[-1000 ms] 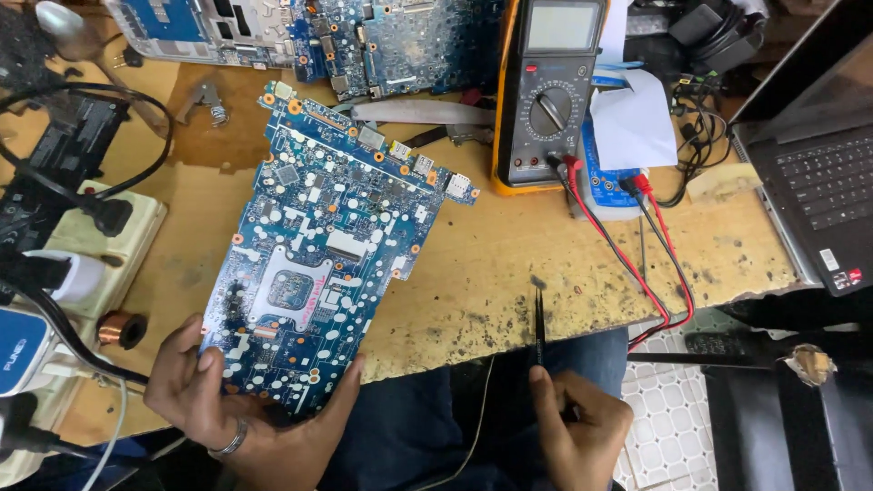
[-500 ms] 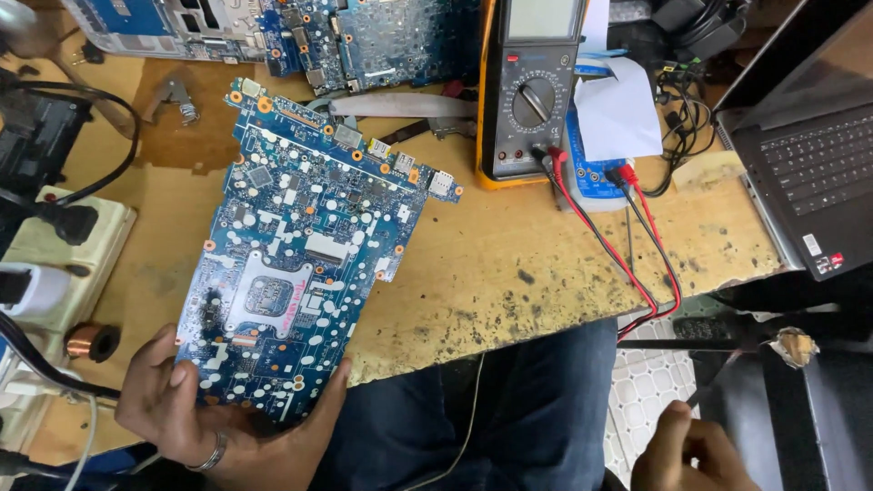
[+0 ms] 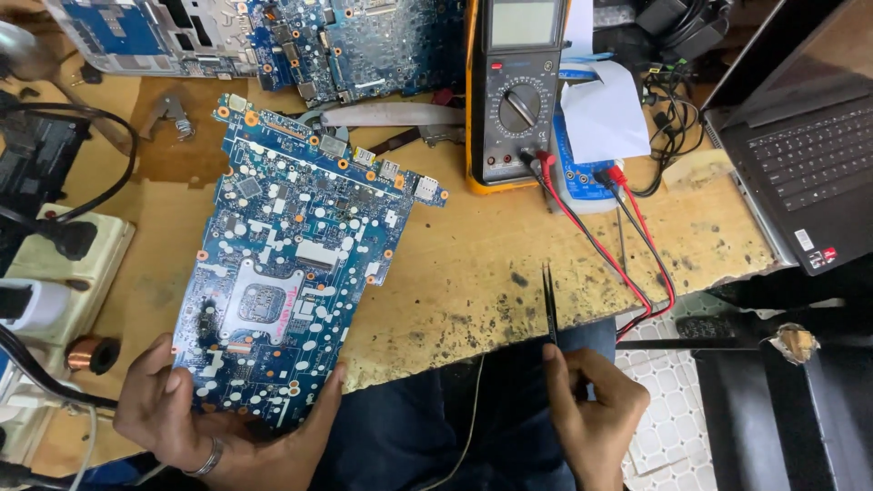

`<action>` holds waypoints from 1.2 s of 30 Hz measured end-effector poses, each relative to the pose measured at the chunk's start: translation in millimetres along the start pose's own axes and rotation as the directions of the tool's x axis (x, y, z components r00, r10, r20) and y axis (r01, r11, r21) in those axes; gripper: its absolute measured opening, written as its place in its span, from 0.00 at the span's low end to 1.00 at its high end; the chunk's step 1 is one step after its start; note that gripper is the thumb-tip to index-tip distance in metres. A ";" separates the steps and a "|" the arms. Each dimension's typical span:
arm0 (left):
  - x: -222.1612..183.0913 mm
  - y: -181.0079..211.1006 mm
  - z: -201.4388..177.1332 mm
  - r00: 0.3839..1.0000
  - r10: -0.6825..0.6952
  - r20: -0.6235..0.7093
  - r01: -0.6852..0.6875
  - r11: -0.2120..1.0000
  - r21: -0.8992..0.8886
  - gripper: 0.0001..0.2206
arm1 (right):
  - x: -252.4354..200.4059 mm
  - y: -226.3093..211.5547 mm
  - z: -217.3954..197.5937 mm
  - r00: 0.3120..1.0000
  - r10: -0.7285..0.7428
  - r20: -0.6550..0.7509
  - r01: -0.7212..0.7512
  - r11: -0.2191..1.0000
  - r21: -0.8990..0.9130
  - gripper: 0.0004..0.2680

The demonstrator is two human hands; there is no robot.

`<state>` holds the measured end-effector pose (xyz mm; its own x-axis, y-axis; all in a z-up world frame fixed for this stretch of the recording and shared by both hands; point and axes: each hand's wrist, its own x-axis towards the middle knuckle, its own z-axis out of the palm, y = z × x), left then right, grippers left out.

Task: The person is inspecting a laptop motherboard with a multimeter and tweezers, likely identifying components for desoldering or repair.

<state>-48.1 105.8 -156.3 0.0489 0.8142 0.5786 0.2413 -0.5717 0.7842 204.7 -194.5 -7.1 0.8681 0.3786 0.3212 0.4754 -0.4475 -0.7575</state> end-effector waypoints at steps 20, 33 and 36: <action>-20.1 42.5 -57.6 0.856 -0.490 0.167 0.497 0.868 0.001 0.19 | 13.4 103.0 -44.3 0.778 -0.066 -0.625 0.047 0.998 -0.048 0.13; 4.8 -206.6 -154.6 0.201 -0.565 0.800 0.979 0.146 -0.143 0.14 | 21.4 192.9 -61.2 0.883 -0.120 -0.455 -0.100 0.897 -0.432 0.13; 7.5 -157.2 -138.0 0.394 -0.698 0.598 0.876 0.483 -0.014 0.12 | 22.0 194.0 -53.6 0.817 -0.165 -0.553 -0.087 0.912 -0.401 0.12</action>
<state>-219.4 187.8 -244.3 0.4308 0.7803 -0.4534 0.1456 0.4357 0.8882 323.7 -316.4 -116.5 0.7098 -0.0647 0.7014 0.4155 -0.7656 -0.4911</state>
